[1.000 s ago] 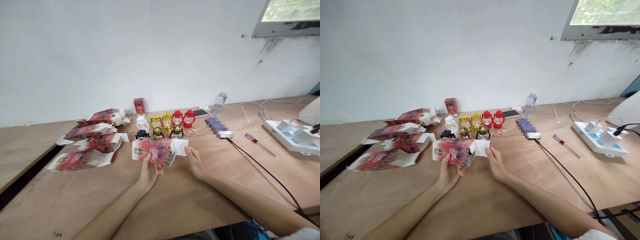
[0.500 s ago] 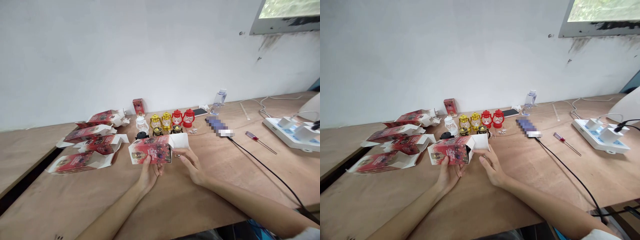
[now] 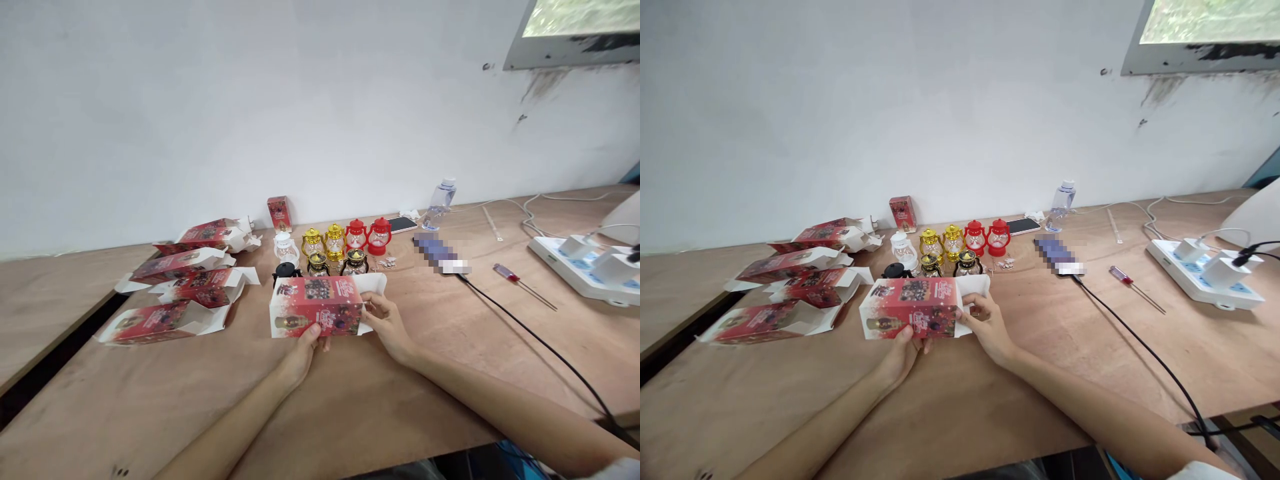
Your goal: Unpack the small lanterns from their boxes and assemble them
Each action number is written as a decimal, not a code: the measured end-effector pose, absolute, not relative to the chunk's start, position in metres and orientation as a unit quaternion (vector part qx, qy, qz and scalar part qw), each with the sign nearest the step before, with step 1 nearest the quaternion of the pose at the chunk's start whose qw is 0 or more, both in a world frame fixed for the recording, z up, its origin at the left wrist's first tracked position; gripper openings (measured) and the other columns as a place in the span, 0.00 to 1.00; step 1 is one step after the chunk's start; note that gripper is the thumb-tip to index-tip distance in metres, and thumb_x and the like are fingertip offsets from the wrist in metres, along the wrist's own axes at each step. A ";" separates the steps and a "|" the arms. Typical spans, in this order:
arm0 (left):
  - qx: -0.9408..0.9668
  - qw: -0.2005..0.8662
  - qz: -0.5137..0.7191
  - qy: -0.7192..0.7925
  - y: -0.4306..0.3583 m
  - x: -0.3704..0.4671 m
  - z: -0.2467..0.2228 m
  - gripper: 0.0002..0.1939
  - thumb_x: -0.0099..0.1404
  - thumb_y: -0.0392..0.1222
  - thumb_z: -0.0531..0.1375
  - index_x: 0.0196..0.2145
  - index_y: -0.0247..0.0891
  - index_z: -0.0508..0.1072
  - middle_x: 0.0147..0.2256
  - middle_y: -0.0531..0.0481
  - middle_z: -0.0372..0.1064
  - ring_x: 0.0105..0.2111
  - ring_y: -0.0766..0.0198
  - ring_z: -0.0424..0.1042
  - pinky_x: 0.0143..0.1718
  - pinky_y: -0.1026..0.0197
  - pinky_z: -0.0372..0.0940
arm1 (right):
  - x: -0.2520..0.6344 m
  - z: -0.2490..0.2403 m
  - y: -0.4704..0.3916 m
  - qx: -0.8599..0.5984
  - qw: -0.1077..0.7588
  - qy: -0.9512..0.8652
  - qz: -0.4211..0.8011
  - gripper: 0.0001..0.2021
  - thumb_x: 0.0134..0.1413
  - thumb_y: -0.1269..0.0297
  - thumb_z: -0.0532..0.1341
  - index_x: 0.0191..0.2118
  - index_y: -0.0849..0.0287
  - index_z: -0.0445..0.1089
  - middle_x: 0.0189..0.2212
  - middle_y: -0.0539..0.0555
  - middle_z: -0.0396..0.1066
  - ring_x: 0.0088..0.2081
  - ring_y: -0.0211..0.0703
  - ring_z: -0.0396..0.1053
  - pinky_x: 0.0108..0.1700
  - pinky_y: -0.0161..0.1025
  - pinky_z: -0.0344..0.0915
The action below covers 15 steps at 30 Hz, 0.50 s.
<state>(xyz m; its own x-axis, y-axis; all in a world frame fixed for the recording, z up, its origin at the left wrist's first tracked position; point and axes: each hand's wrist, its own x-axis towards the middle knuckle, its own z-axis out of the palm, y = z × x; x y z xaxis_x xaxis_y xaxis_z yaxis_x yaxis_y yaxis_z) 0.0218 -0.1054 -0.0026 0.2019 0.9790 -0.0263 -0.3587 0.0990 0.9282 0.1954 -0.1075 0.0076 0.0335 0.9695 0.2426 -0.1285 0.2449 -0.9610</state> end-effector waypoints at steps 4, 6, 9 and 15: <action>0.467 0.603 0.466 0.448 -0.114 0.017 0.006 0.12 0.39 0.43 0.69 0.19 0.39 0.70 0.20 0.52 0.69 0.32 0.57 0.70 0.34 0.58 0.65 | 0.194 0.003 -0.104 -0.388 0.587 -0.468 0.535 0.11 0.34 0.56 0.69 0.22 0.57 0.73 0.23 0.49 0.69 0.27 0.40 0.64 0.30 0.36 0.61; 0.469 0.610 0.443 0.460 -0.118 0.017 0.013 0.13 0.37 0.40 0.70 0.23 0.41 0.72 0.26 0.51 0.73 0.38 0.53 0.70 0.41 0.53 0.65 | 0.194 0.002 -0.103 -0.383 0.590 -0.438 0.560 0.10 0.32 0.57 0.70 0.21 0.57 0.73 0.19 0.48 0.69 0.25 0.39 0.64 0.29 0.36 0.61; 0.476 0.611 0.442 0.452 -0.121 0.019 0.017 0.19 0.35 0.36 0.70 0.29 0.43 0.75 0.34 0.51 0.74 0.40 0.54 0.71 0.46 0.52 0.64 | 0.192 0.000 -0.103 -0.363 0.601 -0.400 0.590 0.12 0.29 0.56 0.71 0.21 0.57 0.74 0.22 0.49 0.72 0.27 0.40 0.66 0.31 0.36 0.63; 0.439 0.603 0.487 0.455 -0.122 0.008 -0.002 0.21 0.34 0.32 0.71 0.29 0.42 0.74 0.36 0.50 0.73 0.43 0.51 0.69 0.45 0.51 0.65 | 0.194 0.005 -0.104 -0.325 0.574 -0.347 0.666 0.12 0.34 0.56 0.70 0.24 0.57 0.72 0.28 0.49 0.73 0.29 0.40 0.67 0.34 0.37 0.64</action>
